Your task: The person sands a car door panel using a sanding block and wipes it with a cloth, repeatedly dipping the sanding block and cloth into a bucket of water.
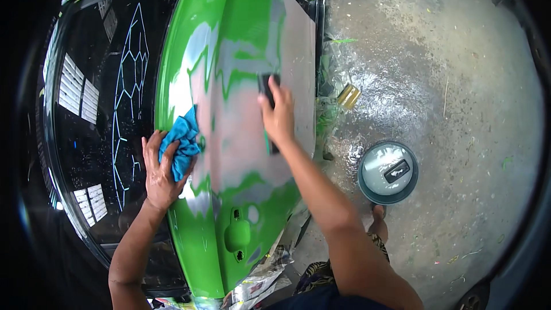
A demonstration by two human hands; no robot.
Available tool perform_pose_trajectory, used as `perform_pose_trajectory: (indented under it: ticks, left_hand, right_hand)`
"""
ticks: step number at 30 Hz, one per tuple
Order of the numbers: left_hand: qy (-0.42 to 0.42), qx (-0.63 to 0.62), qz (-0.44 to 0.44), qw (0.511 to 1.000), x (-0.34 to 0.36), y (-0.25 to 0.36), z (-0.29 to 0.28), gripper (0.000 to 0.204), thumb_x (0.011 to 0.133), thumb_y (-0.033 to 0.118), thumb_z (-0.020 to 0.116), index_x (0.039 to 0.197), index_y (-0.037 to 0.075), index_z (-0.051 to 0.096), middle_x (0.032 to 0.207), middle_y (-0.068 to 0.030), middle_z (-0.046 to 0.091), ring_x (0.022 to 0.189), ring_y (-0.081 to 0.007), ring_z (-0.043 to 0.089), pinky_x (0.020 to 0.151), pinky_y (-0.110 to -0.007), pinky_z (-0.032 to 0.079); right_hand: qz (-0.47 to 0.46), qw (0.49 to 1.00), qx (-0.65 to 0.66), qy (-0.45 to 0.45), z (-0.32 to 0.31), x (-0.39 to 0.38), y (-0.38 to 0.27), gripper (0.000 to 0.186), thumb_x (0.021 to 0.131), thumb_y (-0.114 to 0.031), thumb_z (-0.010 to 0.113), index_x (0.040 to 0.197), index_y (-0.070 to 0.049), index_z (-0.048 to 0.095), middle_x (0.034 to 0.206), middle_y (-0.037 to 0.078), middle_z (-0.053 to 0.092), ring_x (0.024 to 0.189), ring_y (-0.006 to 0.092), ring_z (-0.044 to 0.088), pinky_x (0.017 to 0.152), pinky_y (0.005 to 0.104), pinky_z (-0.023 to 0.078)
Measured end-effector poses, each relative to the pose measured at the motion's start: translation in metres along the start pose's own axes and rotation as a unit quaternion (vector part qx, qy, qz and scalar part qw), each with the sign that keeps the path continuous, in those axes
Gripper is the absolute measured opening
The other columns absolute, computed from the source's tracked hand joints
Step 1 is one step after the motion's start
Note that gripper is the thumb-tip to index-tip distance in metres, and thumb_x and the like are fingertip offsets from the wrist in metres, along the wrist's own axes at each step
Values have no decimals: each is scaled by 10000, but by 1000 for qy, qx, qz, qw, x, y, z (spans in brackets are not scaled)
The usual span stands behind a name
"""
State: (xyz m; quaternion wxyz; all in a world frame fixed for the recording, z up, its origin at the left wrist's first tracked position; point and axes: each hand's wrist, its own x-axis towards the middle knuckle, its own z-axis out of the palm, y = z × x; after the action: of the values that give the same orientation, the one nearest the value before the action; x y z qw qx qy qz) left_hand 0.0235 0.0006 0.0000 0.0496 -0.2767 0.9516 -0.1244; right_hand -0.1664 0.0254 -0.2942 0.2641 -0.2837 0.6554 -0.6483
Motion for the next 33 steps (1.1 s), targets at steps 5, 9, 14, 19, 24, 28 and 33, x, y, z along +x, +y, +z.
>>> perform_pose_trajectory:
  ticks: [5,9,14,19,24,28,33]
  left_hand:
    - [-4,0,10,1000,4,0,-3,681,767,225,878,1358,102,564,1400,-233,496,1358,-480,473,1177,-709,278]
    - [22,-12,19,1000,12,3,10,678,770,232,885,1353,103,564,1398,-248,494,1358,-484,476,1175,-702,282]
    - [-12,9,4,1000,-1,-2,-2,680,765,245,892,1344,102,567,1409,-249,491,1355,-487,477,1171,-711,281]
    - [1,-6,26,1000,7,0,14,716,765,192,888,1374,93,526,1448,-259,472,1379,-497,458,1168,-727,275]
    - [-14,11,17,1000,-4,-6,5,724,759,192,893,1369,90,518,1430,-269,484,1370,-501,466,1162,-731,284]
    - [-6,1,16,1000,-2,-8,5,712,759,177,891,1362,86,525,1428,-270,486,1367,-510,465,1170,-723,278]
    - [-11,7,20,1000,-5,-9,5,704,760,178,889,1358,77,532,1436,-268,481,1365,-507,470,1170,-726,276]
  right_hand:
    - [-27,1000,5,-2,-4,-33,-7,563,1000,-230,669,1516,-66,515,1394,250,542,1335,420,511,1133,492,398]
    - [42,998,39,10,-27,138,67,561,1014,-296,665,1475,-6,530,1371,225,611,1262,323,583,1103,413,434]
    - [-45,999,-16,16,4,-36,7,575,995,-302,685,1509,-87,541,1343,237,558,1261,402,537,1119,495,399]
    - [-35,998,-2,49,-17,156,57,534,1006,-309,674,1472,-73,563,1264,200,582,1179,370,566,1060,432,445]
    - [-40,999,-13,14,3,-34,6,559,989,-230,692,1514,-111,540,1360,221,545,1319,396,509,1143,473,384]
    - [-57,997,31,30,0,94,29,534,995,-282,697,1471,-78,565,1301,218,575,1210,371,562,1072,442,437]
    - [-47,998,-1,38,15,58,41,561,994,-315,705,1491,-102,556,1308,220,564,1255,372,544,1084,448,426]
